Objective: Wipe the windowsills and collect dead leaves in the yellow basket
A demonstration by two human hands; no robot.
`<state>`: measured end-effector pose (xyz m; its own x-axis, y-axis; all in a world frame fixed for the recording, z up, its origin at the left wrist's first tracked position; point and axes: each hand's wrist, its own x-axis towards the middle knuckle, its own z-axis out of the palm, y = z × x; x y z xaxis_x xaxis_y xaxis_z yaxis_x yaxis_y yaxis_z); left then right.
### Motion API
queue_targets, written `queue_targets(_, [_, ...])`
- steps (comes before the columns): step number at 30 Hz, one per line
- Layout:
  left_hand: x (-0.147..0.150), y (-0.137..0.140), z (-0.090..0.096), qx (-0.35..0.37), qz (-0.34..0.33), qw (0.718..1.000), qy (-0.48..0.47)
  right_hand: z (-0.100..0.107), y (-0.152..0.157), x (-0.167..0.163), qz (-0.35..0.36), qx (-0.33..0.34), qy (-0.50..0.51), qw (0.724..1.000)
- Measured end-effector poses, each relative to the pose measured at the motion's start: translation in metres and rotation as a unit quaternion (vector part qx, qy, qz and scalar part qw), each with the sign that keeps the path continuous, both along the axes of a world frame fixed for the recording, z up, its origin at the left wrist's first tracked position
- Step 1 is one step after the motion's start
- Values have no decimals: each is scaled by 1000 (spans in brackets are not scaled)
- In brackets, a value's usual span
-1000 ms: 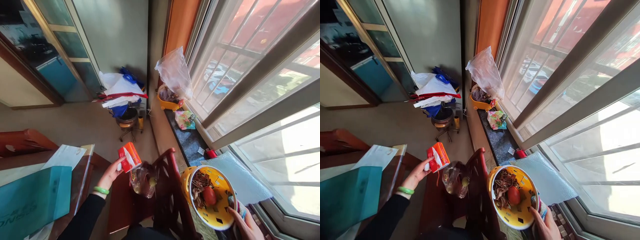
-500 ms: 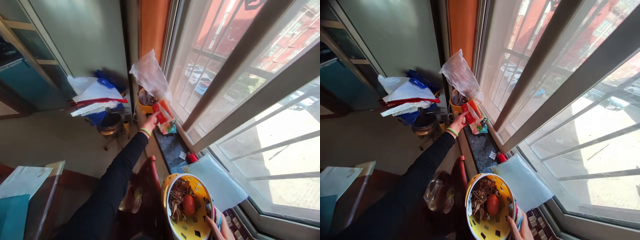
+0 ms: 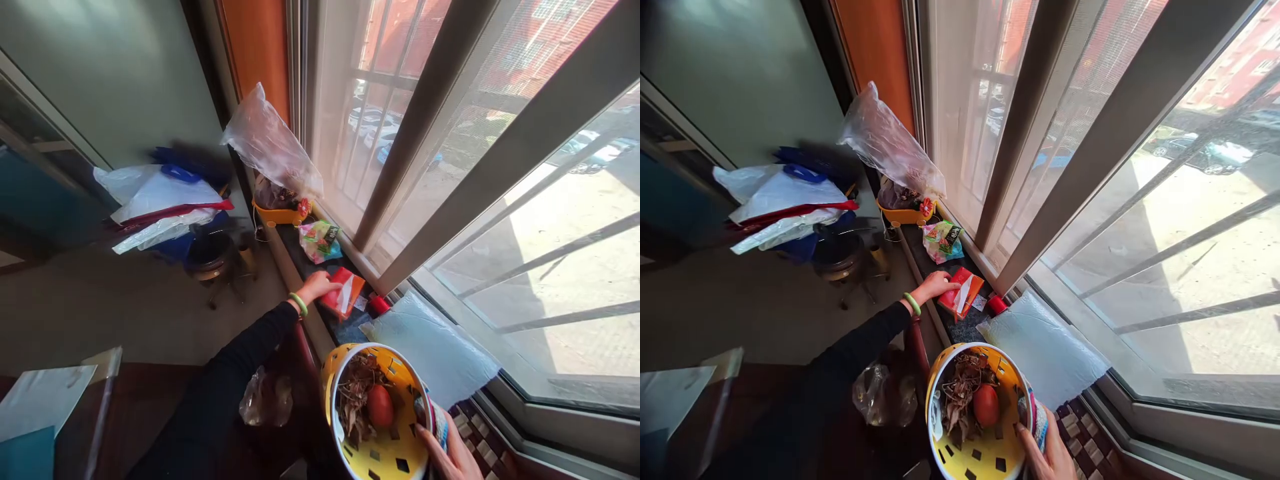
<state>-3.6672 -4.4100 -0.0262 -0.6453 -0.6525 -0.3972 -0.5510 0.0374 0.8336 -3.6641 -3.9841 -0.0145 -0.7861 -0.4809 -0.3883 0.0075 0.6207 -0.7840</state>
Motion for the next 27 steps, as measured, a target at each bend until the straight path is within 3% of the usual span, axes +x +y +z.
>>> queue_targets(5, [-15, -12, -6, -182, -1, 983, 0, 1, -1, 0, -1, 8, -57, 998])
queue_targets(11, [-24, -7, -21, -285, -57, 956, 34, 13, -11, 4, -5, -26, -45, 999])
queue_targets(15, [-19, -13, -18, -328, -91, 938, 64, 16, -13, 4, 3, -29, -28, 999])
queue_targets(17, [-19, -21, -11, -358, -77, 928, 68, 14, -12, 4, 2, -29, -25, 999])
queue_targets(21, [-34, -39, 8, -450, 24, 892, 32, 11, -11, 3, -3, -31, -34, 999])
queue_targets(23, [-45, -50, 17, -435, 44, 899, 13, 11, -11, 3, -5, -30, -31, 999])
queue_targets(27, [-58, -70, 33, -324, 36, 945, 29, 17, -14, 4, 3, -26, -20, 999])
